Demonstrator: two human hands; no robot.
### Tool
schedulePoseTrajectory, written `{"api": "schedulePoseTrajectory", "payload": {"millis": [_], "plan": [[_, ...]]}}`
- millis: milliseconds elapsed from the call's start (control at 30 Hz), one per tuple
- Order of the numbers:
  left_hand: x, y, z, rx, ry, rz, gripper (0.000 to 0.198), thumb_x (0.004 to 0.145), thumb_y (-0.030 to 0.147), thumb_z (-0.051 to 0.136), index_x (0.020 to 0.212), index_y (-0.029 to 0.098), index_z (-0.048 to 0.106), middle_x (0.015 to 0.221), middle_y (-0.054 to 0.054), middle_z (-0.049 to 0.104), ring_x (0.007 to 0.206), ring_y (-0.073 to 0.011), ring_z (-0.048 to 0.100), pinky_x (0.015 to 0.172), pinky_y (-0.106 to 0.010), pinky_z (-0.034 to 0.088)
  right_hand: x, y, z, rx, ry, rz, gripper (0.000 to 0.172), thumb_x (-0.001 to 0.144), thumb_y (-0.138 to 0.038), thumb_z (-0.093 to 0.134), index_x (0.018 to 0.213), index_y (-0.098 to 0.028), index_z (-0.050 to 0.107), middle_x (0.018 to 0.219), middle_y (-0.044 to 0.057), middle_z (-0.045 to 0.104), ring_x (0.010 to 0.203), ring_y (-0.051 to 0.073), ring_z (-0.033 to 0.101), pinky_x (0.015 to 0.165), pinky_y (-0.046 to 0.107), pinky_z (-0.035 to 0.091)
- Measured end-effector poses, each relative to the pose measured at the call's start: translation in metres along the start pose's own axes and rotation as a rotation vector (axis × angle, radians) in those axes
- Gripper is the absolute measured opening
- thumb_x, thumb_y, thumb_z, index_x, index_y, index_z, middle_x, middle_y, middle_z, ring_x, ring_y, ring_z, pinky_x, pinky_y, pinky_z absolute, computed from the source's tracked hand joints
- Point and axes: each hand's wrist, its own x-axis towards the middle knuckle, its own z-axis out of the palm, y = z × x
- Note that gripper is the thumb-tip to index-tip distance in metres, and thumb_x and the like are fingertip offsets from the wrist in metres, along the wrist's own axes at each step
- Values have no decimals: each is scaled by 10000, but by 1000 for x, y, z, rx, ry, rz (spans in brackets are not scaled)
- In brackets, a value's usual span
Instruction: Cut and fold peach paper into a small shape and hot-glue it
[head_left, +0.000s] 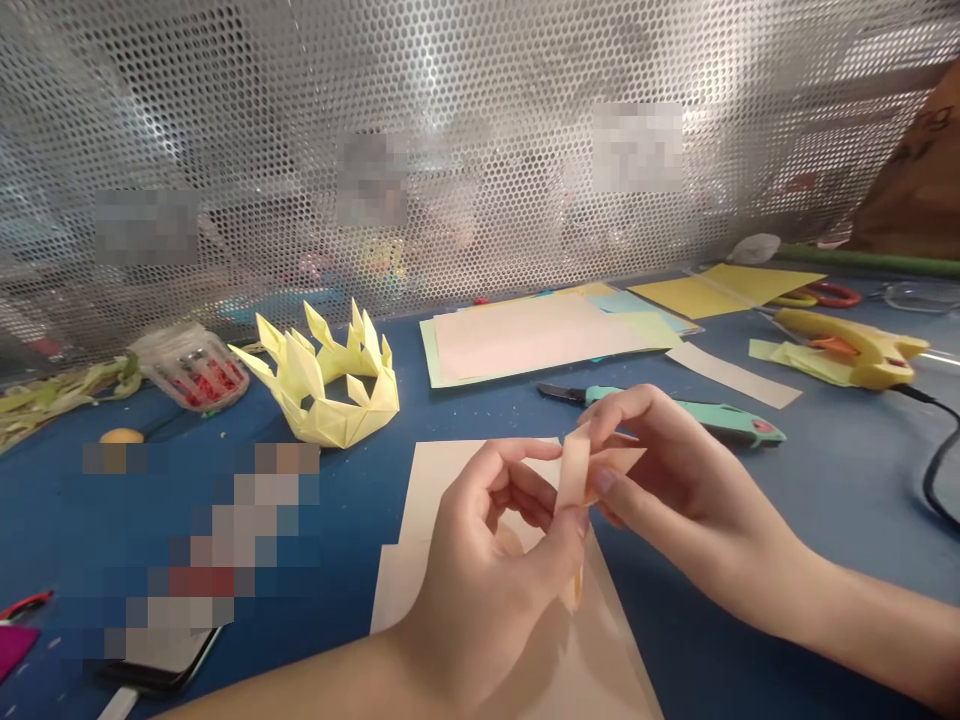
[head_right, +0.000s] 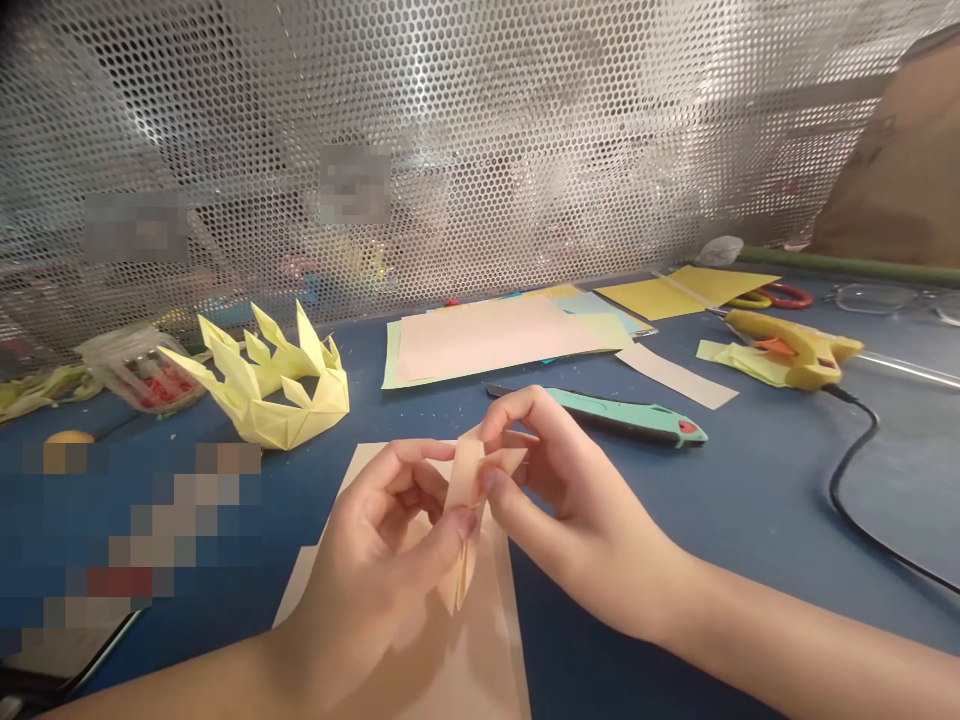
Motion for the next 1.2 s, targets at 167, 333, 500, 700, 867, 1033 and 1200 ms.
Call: {"api": "schedulePoseTrajectory", "payload": {"millis": [167, 333, 500, 700, 867, 1033, 1200], "plan": [[3, 0, -2, -28, 38, -59, 234, 854, 236, 803, 1064, 234, 701, 878, 11, 717, 846, -132, 670, 802, -233, 536, 3, 3, 1, -65, 101, -58, 189, 1023, -250, 570, 1164, -345, 488, 813, -44, 577, 695, 120, 624, 579, 204, 578], [6, 3, -4, -115, 4, -85, 164, 827, 284, 853, 937, 204, 762, 920, -12, 776, 879, -140, 721, 827, -217, 566, 6, 0, -1, -379, 203, -217, 103, 963, -199, 614, 963, -299, 638, 990, 31, 580, 897, 159, 656, 635, 213, 609], [6, 6, -2, -191, -18, -141, 87, 825, 268, 859, 843, 195, 815, 848, -23, 807, 854, -149, 757, 832, -207, 587, 6, -4, -3, -570, 134, -387, 255, 958, -120, 590, 865, -308, 736, 911, 43, 642, 1023, 201, 660, 649, 239, 611], [3, 9, -1, -205, 49, -132, 50, 818, 210, 853, 863, 234, 852, 852, -13, 822, 872, -162, 775, 805, -192, 600, 4, -6, -1, -578, 187, -423, 220, 918, -79, 676, 851, -264, 775, 1125, 34, 570, 780, 93, 703, 671, 231, 607], [5, 9, -3, -161, 35, -90, 127, 859, 211, 812, 950, 288, 857, 944, -15, 819, 941, -167, 756, 847, -201, 588, 4, -6, -2, -652, 185, -395, 129, 923, -168, 715, 880, -277, 767, 1014, 22, 656, 873, 122, 711, 704, 200, 590], [8, 5, -2, -64, 83, -45, 39, 833, 253, 822, 828, 253, 860, 966, -23, 747, 903, -159, 724, 780, -183, 584, 3, -4, -1, -630, 206, -254, 97, 920, -226, 699, 842, -281, 716, 973, 5, 656, 826, 135, 724, 666, 205, 603], [5, 7, -2, -62, -2, -88, 189, 936, 333, 733, 1072, 252, 837, 1042, -54, 804, 1037, -209, 731, 907, -248, 570, 2, -7, -2, -697, 261, -313, 92, 929, -219, 675, 866, -285, 683, 959, -13, 658, 793, 107, 697, 670, 176, 596]]}}
